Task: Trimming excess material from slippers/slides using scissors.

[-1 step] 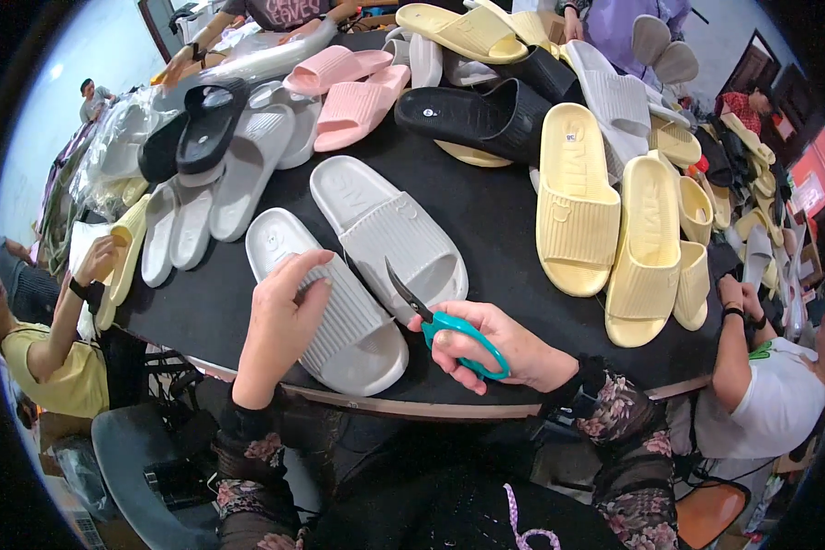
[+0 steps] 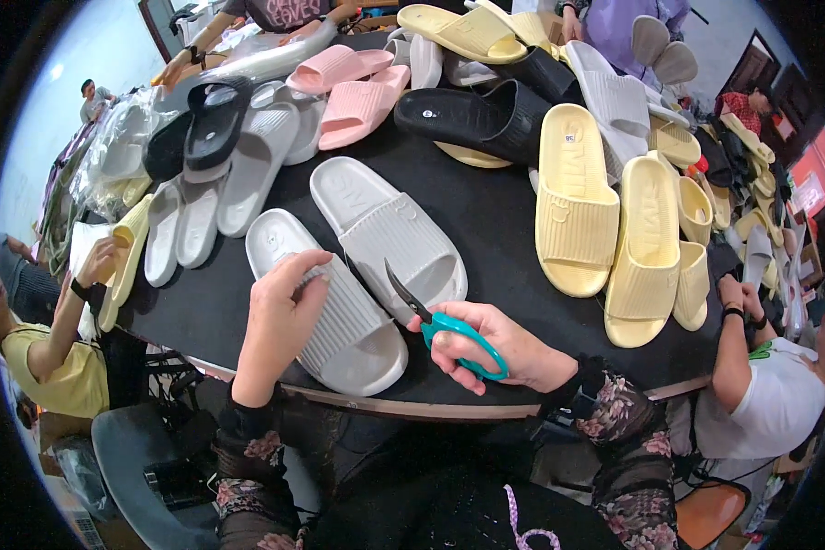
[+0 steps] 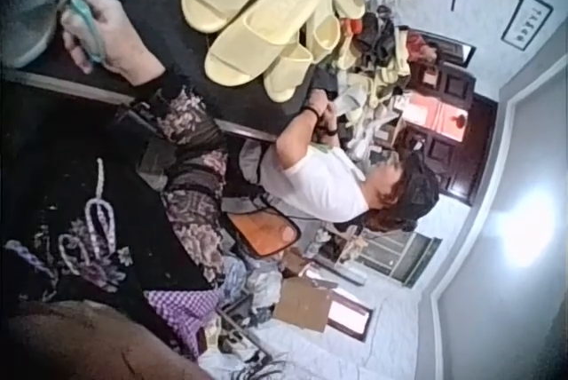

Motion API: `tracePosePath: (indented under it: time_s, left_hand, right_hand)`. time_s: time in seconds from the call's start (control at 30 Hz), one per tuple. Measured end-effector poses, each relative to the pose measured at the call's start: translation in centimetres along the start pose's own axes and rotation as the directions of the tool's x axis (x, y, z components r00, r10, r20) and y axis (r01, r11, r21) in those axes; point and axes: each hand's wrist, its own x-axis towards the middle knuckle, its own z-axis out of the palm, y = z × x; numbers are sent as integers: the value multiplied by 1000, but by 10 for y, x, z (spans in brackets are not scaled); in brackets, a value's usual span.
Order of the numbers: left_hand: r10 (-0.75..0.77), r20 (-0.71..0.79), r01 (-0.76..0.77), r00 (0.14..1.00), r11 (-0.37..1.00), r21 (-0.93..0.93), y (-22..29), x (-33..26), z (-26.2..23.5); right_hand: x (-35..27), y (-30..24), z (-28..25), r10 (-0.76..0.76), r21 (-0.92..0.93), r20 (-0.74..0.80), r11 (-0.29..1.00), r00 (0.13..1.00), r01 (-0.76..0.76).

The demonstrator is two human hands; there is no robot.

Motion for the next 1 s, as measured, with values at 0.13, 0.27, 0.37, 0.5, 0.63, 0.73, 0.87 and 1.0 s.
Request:
tracePosePath:
  time_s: [0.13,0.27,0.37,0.5,0.63,0.73,0.87,1.0]
  left_hand:
    - [-75,-9,75,997,997,0,1,8,-2]
    - [-54,-89,56,995,998,17,-10,12,-5]
    - [-128,-245,68,961,968,-240,-22,14,-13]
    - [-225,-349,88,910,926,-367,-21,12,-32]
    - [-236,-422,62,876,921,-386,-23,0,-49]
    - [-216,-467,20,857,921,-390,-26,-16,-63]
    - [-216,-523,86,825,961,-262,-33,-44,-88]
    - [-287,-593,162,753,953,-256,-68,-84,-105]
  right_hand:
    - [-1,0,-2,-7,-24,-8,1000,1000,7]
    - [1,0,-1,-22,-27,0,999,1000,22]
    - [-1,-2,-1,-17,-42,-14,999,1000,17]
    - [-4,-4,1,-28,-56,-10,998,1000,27]
    - [-4,-4,3,5,-60,-42,998,999,-7]
    - [-3,-2,3,4,-48,-46,999,999,-6]
    - [-2,1,3,-7,-67,-102,998,995,0]
    - [-5,-1,5,-30,-94,-133,995,991,18]
